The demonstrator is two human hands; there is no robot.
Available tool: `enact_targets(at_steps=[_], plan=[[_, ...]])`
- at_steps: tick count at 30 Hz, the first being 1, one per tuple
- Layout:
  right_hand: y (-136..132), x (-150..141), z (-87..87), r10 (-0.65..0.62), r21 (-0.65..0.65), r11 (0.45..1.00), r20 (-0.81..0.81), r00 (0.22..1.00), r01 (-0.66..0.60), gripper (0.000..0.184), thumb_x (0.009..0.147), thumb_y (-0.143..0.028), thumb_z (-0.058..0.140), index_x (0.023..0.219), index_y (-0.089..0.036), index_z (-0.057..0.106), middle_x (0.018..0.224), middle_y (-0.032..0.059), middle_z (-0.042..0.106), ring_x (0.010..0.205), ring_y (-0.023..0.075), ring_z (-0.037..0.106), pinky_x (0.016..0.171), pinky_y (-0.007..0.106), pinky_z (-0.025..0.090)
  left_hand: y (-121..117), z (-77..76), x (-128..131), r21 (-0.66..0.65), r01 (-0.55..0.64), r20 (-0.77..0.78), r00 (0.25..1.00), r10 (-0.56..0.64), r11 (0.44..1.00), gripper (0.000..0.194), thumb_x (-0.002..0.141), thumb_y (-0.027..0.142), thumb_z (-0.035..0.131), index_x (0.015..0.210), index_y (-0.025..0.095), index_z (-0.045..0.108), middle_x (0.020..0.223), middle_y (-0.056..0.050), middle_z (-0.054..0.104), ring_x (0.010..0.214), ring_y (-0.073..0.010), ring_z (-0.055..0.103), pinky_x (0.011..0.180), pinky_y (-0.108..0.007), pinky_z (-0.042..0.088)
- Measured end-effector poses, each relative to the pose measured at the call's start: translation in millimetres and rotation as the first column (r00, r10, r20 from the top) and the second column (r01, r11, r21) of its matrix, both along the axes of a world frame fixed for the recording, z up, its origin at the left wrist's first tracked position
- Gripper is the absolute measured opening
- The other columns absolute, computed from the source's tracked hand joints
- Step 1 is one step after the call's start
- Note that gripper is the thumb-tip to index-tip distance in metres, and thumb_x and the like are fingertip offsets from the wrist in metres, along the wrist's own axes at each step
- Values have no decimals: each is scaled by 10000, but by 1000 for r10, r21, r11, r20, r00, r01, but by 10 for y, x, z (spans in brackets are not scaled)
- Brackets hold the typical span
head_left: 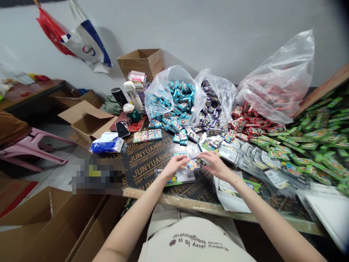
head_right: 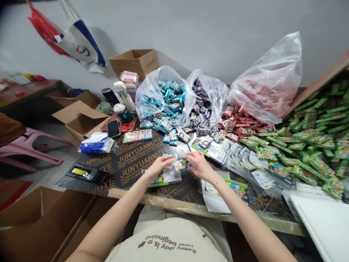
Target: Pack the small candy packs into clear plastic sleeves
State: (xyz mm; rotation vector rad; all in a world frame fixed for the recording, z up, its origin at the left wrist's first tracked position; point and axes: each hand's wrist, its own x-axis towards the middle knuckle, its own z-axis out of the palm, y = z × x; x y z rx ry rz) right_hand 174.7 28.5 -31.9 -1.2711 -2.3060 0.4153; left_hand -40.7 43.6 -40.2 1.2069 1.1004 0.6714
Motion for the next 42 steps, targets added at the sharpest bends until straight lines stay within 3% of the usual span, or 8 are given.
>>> enact_targets(at_steps=[3, 13, 18, 21, 25, 33, 39, 42], plan=[[-137, 18, 213, 165, -26, 986, -58, 985, -167, 478, 779, -118, 474, 1226, -289, 462, 1260, 52, 479, 1169, 219, 422, 956, 416, 347, -85, 33, 34, -117, 175, 123, 979, -160, 978, 251, 555, 303, 743, 681, 103, 657, 625, -2, 622, 564, -94, 538, 583, -212, 409], [-401, -217, 46, -45, -22, 999, -211, 976, 41, 825, 646, -317, 653, 1359, -231, 247, 1303, 101, 392, 1191, 279, 369, 992, 460, 314, -292, -55, 260, -269, -41, 235, 966, 107, 962, 341, 503, 337, 778, 695, 101, 626, 683, -39, 643, 568, -110, 576, 629, -255, 452], [-402, -118, -64, -131, 27, 989, -270, 954, 144, 735, 634, -241, 631, 1305, -229, 329, 1209, 89, 462, 1121, 264, 432, 957, 427, 360, -291, -126, 67, 151, 32, -74, 997, -21, 988, 472, 650, 463, 655, 994, 143, 619, 993, -97, 638, 919, -226, 581, 858, -364, 412], [-368, 48, -178, -114, 47, 991, -216, 970, 127, 738, 654, -260, 640, 1315, -223, 314, 1200, 94, 484, 1095, 273, 456, 932, 442, 373, -253, -183, -129, 485, 295, -482, 875, -30, 823, 762, 518, 440, 746, 1199, 196, 506, 1238, -112, 499, 1142, -305, 419, 985, -446, 274], [-359, 102, -309, -24, 2, 1000, -129, 991, 25, 733, 683, -289, 650, 1325, -221, 304, 1233, 108, 479, 1123, 277, 443, 936, 455, 367, -253, -222, -210, 501, 567, -736, 677, -24, 654, 931, 487, 332, 753, 1316, 204, 349, 1204, -112, 483, 1112, -293, 411, 985, -459, 240], [-357, 43, -211, 185, -148, 963, -247, 951, -226, 780, 670, -364, 672, 1332, -208, 290, 1284, 111, 452, 1158, 251, 447, 963, 406, 364, -275, -121, -158, 550, 583, -693, 718, -62, 598, 978, 517, 300, 708, 1360, 215, 221, 1194, -92, 471, 1099, -266, 418, 1016, -447, 198], [-404, -58, -280, -215, 25, 972, -294, 931, 232, 856, 692, -486, 637, 1373, -235, 184, 1236, 105, 518, 1157, 276, 464, 1047, 524, 147, -178, -162, -118, 621, 410, -575, 818, 33, 668, 926, 558, 308, 702, 1349, 213, 229, 1283, -107, 421, 1167, -281, 387, 999, -440, 262], [-486, -160, -272, -190, 3, 980, -250, 949, 197, 662, 824, -454, 473, 1380, -252, 175, 1253, 91, 515, 1045, 238, 556, 1050, 523, 91, -160, -135, -38, 607, 406, -559, 829, 4, 683, 904, 561, 299, 714, 1341, 201, 266, 1274, -111, 435, 1177, -284, 389, 1007, -446, 273]])
